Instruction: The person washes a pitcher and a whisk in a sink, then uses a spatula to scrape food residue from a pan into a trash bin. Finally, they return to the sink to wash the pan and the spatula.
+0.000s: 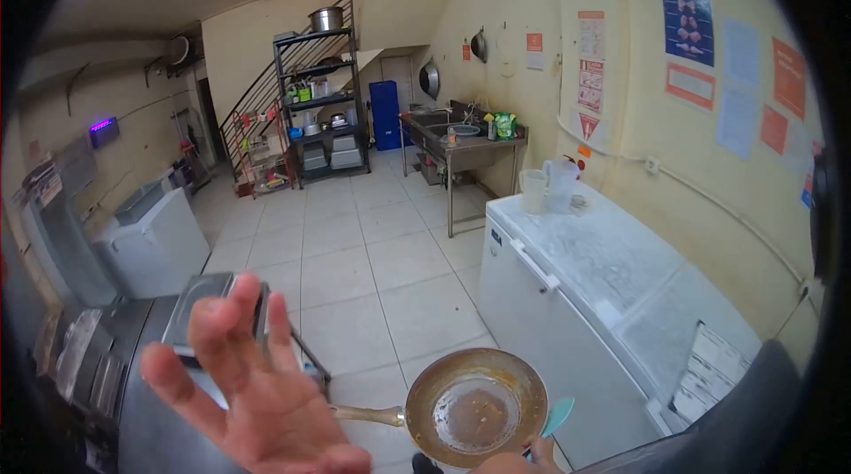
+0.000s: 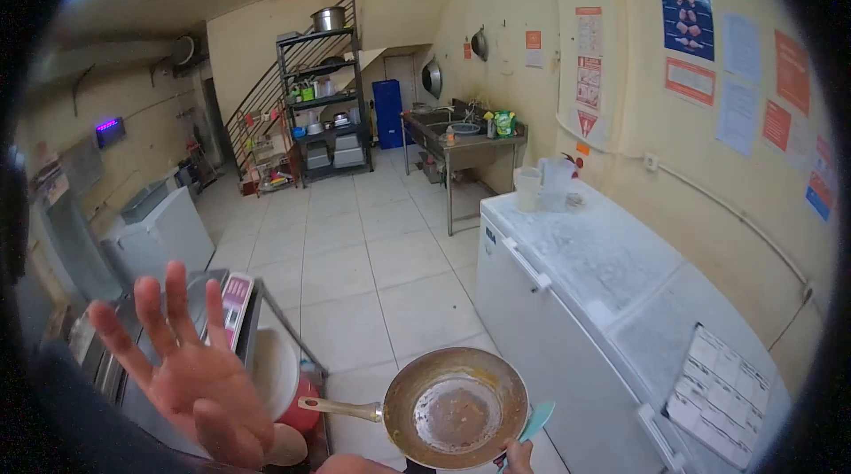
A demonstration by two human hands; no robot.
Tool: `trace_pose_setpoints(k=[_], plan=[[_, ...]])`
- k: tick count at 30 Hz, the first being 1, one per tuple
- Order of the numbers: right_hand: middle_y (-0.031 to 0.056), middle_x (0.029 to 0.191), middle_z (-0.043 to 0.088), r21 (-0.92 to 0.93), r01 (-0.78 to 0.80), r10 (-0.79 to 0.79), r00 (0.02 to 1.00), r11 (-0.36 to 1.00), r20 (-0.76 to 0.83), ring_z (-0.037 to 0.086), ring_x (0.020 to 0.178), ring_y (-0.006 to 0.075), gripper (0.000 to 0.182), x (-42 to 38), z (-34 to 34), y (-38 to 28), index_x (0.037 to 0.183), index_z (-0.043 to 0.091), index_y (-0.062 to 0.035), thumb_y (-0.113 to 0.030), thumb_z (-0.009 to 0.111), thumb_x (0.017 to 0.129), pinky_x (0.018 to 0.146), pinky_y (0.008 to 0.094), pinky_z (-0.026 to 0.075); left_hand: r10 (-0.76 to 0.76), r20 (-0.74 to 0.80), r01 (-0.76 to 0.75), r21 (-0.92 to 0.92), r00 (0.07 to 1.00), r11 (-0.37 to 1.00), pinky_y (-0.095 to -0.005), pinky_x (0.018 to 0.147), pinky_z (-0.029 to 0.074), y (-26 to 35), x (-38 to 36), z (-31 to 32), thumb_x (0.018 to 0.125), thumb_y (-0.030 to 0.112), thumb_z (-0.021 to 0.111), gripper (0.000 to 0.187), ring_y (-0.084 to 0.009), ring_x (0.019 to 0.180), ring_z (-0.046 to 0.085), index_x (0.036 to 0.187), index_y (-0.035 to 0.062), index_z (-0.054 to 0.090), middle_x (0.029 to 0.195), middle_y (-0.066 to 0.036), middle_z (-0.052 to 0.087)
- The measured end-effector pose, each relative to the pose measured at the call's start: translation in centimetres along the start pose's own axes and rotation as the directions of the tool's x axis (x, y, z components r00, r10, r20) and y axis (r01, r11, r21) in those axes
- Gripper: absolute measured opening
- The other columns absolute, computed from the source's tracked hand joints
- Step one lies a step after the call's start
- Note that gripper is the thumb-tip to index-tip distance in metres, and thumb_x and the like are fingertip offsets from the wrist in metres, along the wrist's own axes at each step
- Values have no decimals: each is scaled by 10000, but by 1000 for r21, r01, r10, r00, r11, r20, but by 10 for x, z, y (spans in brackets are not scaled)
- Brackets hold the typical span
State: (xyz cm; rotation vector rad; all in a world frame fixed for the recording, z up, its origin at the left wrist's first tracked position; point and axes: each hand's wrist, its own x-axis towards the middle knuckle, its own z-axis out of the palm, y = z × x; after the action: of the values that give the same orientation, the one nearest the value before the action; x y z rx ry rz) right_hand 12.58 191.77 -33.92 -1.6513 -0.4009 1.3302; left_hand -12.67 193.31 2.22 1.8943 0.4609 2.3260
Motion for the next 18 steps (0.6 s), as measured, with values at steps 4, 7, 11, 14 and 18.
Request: trace_pose_setpoints(k=[4,7,11,14,18], plan=[[114,516,490,66,-28,28,1000,997,0,468,347,214,163,104,122,-57,733,497,78,-6,517,594,300,318,369,70,93,-110,557,993,823,-442,968,259,-214,36,-66,700,261,676,713,-303,1144,369,1278,101,291,1204,-138,384],[111,528,509,155,-26,24,1000,988,14,462,337,190,168,189,224,-105,750,509,69,-8,519,601,285,293,363,-534,214,258,694,818,672,-406,932,319,-405,46,-100,771,282,612,486,-294,1073,428,1152,36,437,1124,-157,462],[101,544,486,-3,15,-15,998,1000,-67,449,346,194,227,346,365,-171,839,509,33,-18,497,618,278,292,344,-900,349,98,918,261,384,-398,926,341,-706,-73,-203,758,519,559,690,-316,1070,464,1224,33,408,1147,-190,496],[105,568,533,-169,121,-126,992,978,-18,464,346,149,436,481,489,-223,1039,537,77,-71,528,628,307,269,380,-897,206,126,977,-391,170,-364,931,349,-868,-139,-286,681,657,548,897,-293,1103,463,1289,27,349,1220,-187,465],[89,582,546,-163,169,-148,980,972,130,459,357,131,558,604,637,-313,1169,493,37,-116,555,636,318,262,372,-627,361,553,822,-690,-136,-315,689,424,-989,-149,-345,698,434,669,668,-173,798,527,1169,28,427,931,-99,556]])
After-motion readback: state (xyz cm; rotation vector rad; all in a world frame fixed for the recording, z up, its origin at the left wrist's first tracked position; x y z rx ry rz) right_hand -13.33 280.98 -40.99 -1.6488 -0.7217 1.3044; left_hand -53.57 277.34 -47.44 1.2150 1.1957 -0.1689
